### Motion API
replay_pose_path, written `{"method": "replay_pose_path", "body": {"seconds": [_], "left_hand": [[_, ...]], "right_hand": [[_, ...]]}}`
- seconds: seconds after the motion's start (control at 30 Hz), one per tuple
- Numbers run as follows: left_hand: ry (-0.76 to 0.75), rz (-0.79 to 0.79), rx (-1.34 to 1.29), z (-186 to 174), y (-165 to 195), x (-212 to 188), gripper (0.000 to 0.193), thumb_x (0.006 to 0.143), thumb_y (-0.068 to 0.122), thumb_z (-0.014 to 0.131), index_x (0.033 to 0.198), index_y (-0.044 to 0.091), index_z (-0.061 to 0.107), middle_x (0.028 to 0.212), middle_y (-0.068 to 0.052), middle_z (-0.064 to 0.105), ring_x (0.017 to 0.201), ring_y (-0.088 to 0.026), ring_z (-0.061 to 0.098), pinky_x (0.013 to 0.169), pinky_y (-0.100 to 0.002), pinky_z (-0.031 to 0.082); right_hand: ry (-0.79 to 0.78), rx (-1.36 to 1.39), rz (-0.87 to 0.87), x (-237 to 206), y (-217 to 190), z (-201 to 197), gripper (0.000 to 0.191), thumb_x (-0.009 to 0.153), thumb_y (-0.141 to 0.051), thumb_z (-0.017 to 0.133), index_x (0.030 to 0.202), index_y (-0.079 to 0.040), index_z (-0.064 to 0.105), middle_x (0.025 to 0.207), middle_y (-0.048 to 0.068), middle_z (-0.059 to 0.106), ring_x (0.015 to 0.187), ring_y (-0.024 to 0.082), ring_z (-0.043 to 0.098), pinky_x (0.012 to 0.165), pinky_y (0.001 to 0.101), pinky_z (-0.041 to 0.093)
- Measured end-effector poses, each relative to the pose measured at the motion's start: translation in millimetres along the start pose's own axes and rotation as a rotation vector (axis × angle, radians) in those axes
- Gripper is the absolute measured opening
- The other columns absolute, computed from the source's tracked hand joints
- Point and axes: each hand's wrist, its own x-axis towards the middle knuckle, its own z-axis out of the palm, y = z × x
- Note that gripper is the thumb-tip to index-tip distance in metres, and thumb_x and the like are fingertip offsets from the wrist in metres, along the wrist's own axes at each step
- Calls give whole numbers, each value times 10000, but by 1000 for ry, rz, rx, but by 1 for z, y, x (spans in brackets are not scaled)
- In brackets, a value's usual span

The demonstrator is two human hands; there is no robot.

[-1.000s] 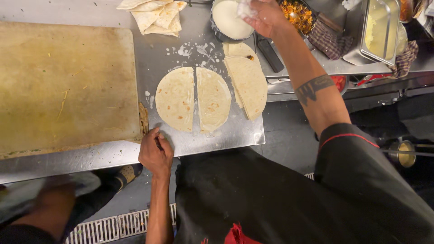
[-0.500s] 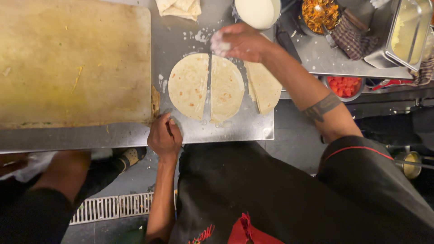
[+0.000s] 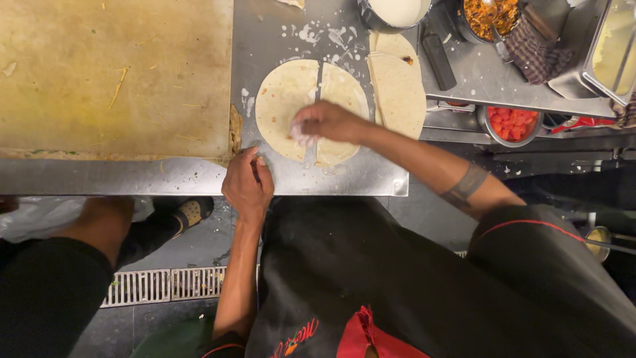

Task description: The person wipes the steel prep counter with a cloth, then spoons cooked filling from a bowl onto halved tortillas laid on the counter and folds the tortilla halves over the filling, repeating for successive tortilla halves and setting finished folded wraps aside.

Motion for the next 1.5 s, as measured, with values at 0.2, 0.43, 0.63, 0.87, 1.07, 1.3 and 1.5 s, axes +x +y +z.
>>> {"method": "replay_pose_path", "body": {"seconds": [0.2, 0.43, 0.63, 0.87, 1.07, 1.3, 1.5], "left_hand": [[109, -221, -248, 7, -7, -15, 290, 1095, 139, 576, 1340, -4, 513, 991, -118, 703, 878, -261, 704, 825, -367, 568], [127, -223, -274, 10, -13, -23, 389, 1100, 181, 584, 1411, 13, 423, 985, -112, 697, 862, -233, 686, 791, -348, 556], [136, -251, -278, 11, -11, -22, 403, 1083, 191, 601, 1398, 7, 430, 964, -103, 698, 787, -204, 669, 715, -321, 546], [127, -214, -259, 9, -7, -19, 393, 1093, 179, 604, 1401, -1, 439, 969, -103, 689, 783, -208, 669, 732, -326, 552], [124, -234, -251, 9, -4, -18, 404, 1073, 185, 619, 1387, 1, 446, 950, -96, 694, 762, -210, 672, 697, -323, 547], [107, -204, -225, 8, -6, -18, 399, 1053, 173, 629, 1371, -7, 470, 957, -98, 697, 772, -216, 680, 697, -326, 548], [100, -197, -210, 6, -3, -15, 379, 1049, 168, 627, 1355, -5, 485, 942, -93, 701, 765, -222, 682, 702, -339, 547]], "right_hand": [[58, -131, -23, 9, -10, 37, 206, 1016, -171, 631, 1110, -11, 717, 976, 65, 754, 895, 113, 687, 827, 287, 573], [139, 14, -116, 89, -25, 23, 205, 993, -151, 622, 1099, 1, 711, 951, 63, 767, 813, 115, 724, 712, 265, 596], [284, 106, -108, 92, -31, -23, 206, 972, -99, 608, 1102, 4, 732, 972, 79, 769, 835, 131, 737, 751, 272, 622], [411, 170, -109, 73, -38, -67, 187, 964, -157, 656, 1081, -27, 721, 965, 63, 765, 868, 145, 749, 789, 289, 637], [428, 209, -109, 65, -42, -72, 149, 969, -137, 695, 1027, -2, 720, 922, 62, 734, 820, 143, 718, 775, 295, 629], [433, 185, -121, 55, -40, -77, 143, 979, -121, 666, 1045, -3, 713, 911, 71, 743, 798, 147, 734, 746, 293, 616], [412, 221, -180, 65, -36, -68, 157, 982, -99, 657, 1070, 18, 714, 924, 83, 740, 809, 150, 727, 760, 300, 633]]}}
